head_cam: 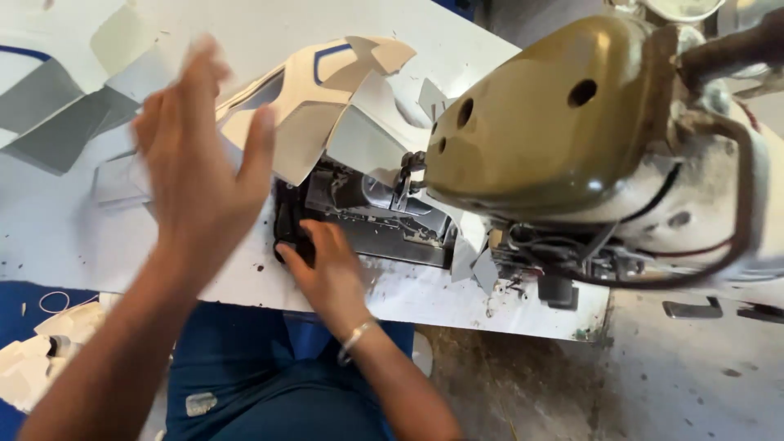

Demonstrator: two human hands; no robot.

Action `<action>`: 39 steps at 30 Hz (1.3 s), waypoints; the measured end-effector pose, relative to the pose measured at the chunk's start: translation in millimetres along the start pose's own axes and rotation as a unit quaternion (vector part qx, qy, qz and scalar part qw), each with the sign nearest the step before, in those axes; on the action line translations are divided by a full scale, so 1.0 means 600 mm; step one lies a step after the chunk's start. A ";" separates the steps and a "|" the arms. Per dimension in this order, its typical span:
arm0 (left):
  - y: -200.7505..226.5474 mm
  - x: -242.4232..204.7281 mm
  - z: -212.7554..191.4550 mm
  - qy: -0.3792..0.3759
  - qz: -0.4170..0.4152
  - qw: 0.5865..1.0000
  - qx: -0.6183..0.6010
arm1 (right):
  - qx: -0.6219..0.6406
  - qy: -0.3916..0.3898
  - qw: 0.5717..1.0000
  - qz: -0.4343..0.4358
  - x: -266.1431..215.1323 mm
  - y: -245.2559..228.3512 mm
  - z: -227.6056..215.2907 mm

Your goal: The person uses a sewing machine to stitch a small gray fabric piece onto a white shoe part. They repeatedly pick up the shoe part, align the gray piece, feed it through the machine, and then place the finished part on a pile to the left.

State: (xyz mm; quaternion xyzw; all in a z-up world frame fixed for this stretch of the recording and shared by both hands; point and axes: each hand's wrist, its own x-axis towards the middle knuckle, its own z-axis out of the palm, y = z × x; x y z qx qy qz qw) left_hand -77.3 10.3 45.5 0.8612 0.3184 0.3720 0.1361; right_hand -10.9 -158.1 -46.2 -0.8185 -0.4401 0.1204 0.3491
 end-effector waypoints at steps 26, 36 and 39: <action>-0.031 0.020 0.024 0.102 0.010 0.977 -0.187 | 0.520 0.001 0.842 0.144 -0.047 0.001 0.033; -0.159 0.057 0.030 0.024 0.010 0.999 0.046 | 0.101 0.036 0.967 0.231 -0.023 -0.009 0.029; -0.191 -0.066 0.052 -0.004 -0.100 0.989 0.108 | 0.017 0.037 0.991 0.124 -0.020 0.004 0.023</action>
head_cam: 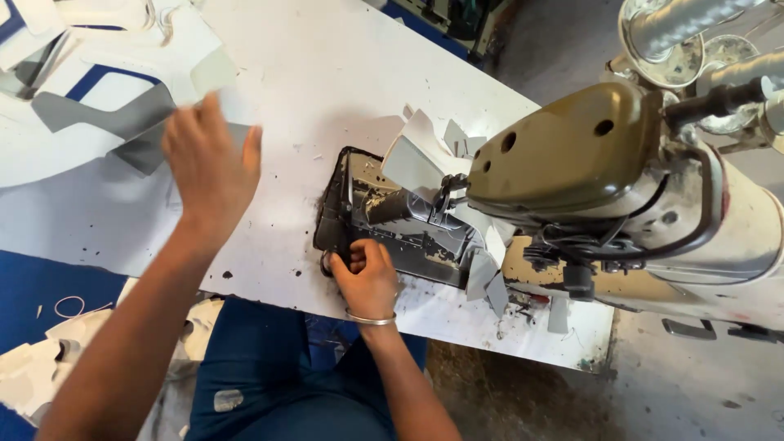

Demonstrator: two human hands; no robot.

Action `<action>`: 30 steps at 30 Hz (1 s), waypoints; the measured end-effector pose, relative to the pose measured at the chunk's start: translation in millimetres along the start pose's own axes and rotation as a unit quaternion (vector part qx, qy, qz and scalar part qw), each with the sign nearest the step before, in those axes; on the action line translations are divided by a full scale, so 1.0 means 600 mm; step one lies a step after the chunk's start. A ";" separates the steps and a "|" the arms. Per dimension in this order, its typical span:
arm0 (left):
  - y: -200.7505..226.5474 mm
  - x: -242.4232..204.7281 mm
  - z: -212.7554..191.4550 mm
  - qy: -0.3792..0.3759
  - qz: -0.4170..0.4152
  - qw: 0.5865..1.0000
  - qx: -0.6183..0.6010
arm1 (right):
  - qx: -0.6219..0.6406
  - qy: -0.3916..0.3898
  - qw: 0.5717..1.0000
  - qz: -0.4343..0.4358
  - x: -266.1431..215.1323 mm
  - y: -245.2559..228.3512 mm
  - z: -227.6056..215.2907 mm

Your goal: The person uses a sewing machine to stitch a small gray fabric piece onto a white shoe part. They repeatedly pick up the shoe part, align the gray piece, feed it through the machine, and then place the finished part on a pile to the left.

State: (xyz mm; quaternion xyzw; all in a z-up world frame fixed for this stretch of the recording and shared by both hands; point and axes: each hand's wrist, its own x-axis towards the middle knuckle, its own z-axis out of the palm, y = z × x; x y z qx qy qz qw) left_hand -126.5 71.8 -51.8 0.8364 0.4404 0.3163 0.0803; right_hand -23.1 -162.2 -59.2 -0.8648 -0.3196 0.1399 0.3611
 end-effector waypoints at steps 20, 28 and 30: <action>0.037 -0.121 -0.088 -0.251 -0.079 0.834 -0.485 | 0.415 -0.042 0.907 0.066 -0.076 0.084 -0.035; -0.341 0.172 -0.081 0.220 0.076 0.952 0.199 | 0.325 -0.037 0.936 0.127 -0.153 0.186 -0.046; -0.404 0.199 -0.071 -0.113 -0.159 0.977 0.082 | 0.331 -0.068 0.921 0.194 -0.163 0.140 -0.057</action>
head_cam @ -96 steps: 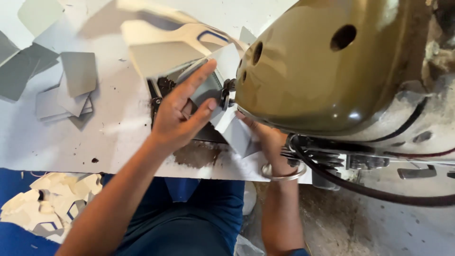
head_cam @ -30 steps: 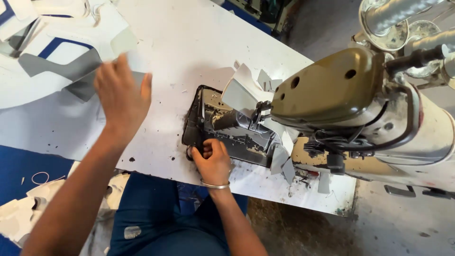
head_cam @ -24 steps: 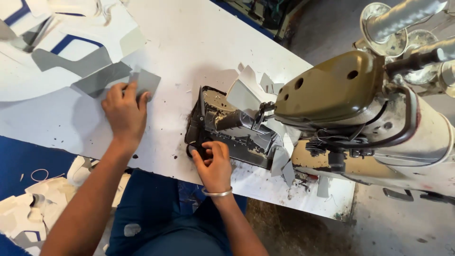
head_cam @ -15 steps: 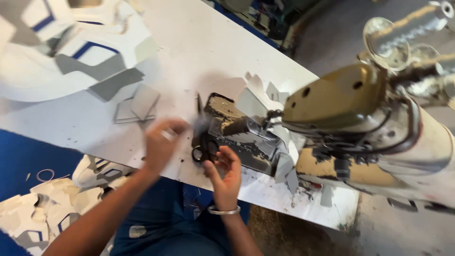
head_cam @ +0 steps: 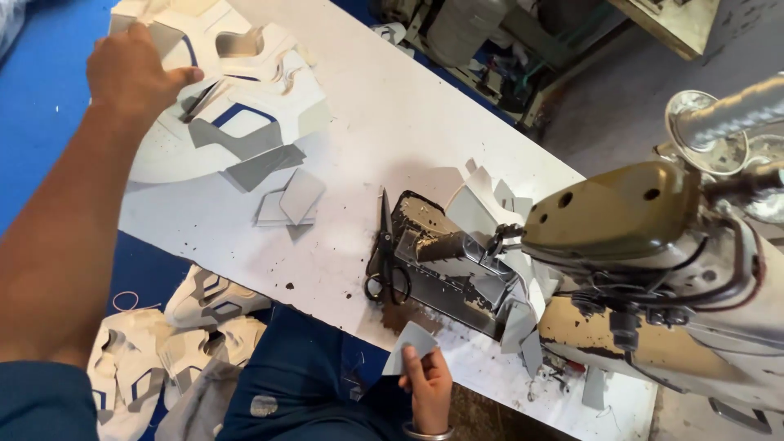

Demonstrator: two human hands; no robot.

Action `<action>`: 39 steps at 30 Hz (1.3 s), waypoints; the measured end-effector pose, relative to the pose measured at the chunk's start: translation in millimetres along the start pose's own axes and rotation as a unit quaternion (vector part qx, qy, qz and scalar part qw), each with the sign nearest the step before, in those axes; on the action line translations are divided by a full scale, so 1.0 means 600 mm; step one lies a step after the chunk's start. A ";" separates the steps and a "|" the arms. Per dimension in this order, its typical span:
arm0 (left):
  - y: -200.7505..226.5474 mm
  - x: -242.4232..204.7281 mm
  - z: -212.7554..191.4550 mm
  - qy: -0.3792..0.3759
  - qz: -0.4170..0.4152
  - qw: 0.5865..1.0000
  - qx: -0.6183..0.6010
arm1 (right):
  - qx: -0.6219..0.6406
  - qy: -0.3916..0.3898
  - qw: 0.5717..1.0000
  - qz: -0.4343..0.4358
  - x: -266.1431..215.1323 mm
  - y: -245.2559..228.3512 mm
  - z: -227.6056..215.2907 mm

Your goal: The person uses a sewing machine to stitch a small gray fabric piece onto a white shoe part. They repeatedly pick up the shoe part, align the gray piece, feed it through the machine, and then place the finished part on a pile to the left.

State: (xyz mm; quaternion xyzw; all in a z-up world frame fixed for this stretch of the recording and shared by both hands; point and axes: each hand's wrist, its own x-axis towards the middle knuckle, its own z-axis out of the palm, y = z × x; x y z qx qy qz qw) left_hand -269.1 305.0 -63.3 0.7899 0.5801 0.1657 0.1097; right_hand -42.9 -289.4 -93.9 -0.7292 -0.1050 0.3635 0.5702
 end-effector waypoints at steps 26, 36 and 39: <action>0.328 -0.680 0.044 -0.215 -0.156 0.671 -0.692 | 0.175 0.187 0.961 -0.107 0.002 0.014 -0.182; 0.345 -0.691 0.020 -0.318 -0.030 0.738 -0.594 | 0.153 -0.085 0.983 -0.050 -0.027 -0.039 -0.040; 0.362 -0.685 -0.011 -0.358 -0.046 0.685 -0.633 | 0.125 -0.126 0.981 -0.079 -0.040 -0.102 -0.004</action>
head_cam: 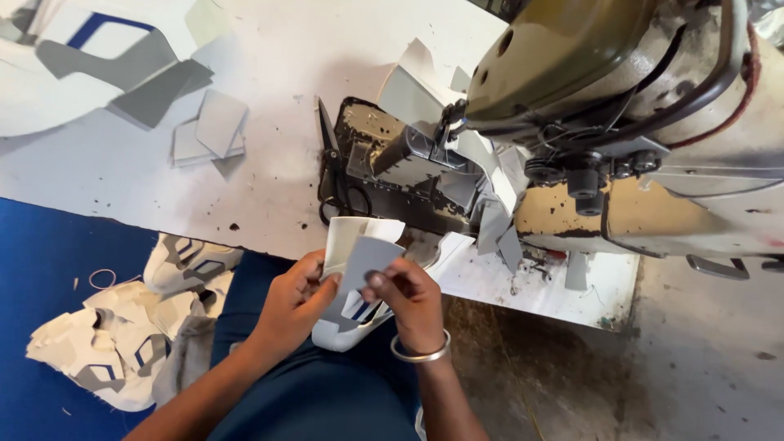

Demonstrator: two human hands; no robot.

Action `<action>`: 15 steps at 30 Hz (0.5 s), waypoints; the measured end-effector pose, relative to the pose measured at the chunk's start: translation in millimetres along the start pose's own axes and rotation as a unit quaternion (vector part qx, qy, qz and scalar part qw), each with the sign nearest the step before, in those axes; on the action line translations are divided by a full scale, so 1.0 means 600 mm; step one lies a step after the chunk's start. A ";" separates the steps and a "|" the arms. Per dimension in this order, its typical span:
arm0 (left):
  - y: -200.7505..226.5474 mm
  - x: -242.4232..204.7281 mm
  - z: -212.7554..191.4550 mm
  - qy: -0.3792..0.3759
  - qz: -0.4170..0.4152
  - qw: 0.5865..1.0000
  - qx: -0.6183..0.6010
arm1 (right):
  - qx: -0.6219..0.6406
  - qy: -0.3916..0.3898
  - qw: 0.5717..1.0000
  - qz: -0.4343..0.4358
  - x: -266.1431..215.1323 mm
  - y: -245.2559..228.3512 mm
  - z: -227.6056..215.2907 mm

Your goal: The person uses a sewing machine to stitch a small gray fabric piece onto a white shoe part. They repeatedly pick up the shoe part, align the gray piece, feed it through the machine, and then place the finished part on a pile to the left.

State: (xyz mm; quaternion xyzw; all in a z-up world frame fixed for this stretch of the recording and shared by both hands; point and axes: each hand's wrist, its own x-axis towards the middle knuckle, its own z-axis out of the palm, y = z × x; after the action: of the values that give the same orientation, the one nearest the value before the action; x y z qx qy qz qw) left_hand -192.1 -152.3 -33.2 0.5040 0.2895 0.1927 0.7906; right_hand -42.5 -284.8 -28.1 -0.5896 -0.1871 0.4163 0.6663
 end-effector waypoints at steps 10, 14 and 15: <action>-0.028 -0.005 -0.016 -0.035 -0.025 0.998 -0.035 | -0.069 0.052 0.996 0.005 0.005 -0.026 0.043; -0.009 -0.002 -0.006 -0.043 -0.011 0.999 0.007 | -0.187 0.067 0.979 -0.037 0.003 -0.050 0.058; -0.002 -0.001 -0.002 -0.025 -0.043 0.998 0.041 | -0.232 0.066 0.969 -0.051 0.002 -0.058 0.062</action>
State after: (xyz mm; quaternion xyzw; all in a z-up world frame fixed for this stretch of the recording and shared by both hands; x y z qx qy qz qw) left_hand -193.4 -152.6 -34.3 0.5276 0.2988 0.1339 0.7839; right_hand -57.7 -258.9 13.1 -0.7438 -0.2642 0.2868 0.5428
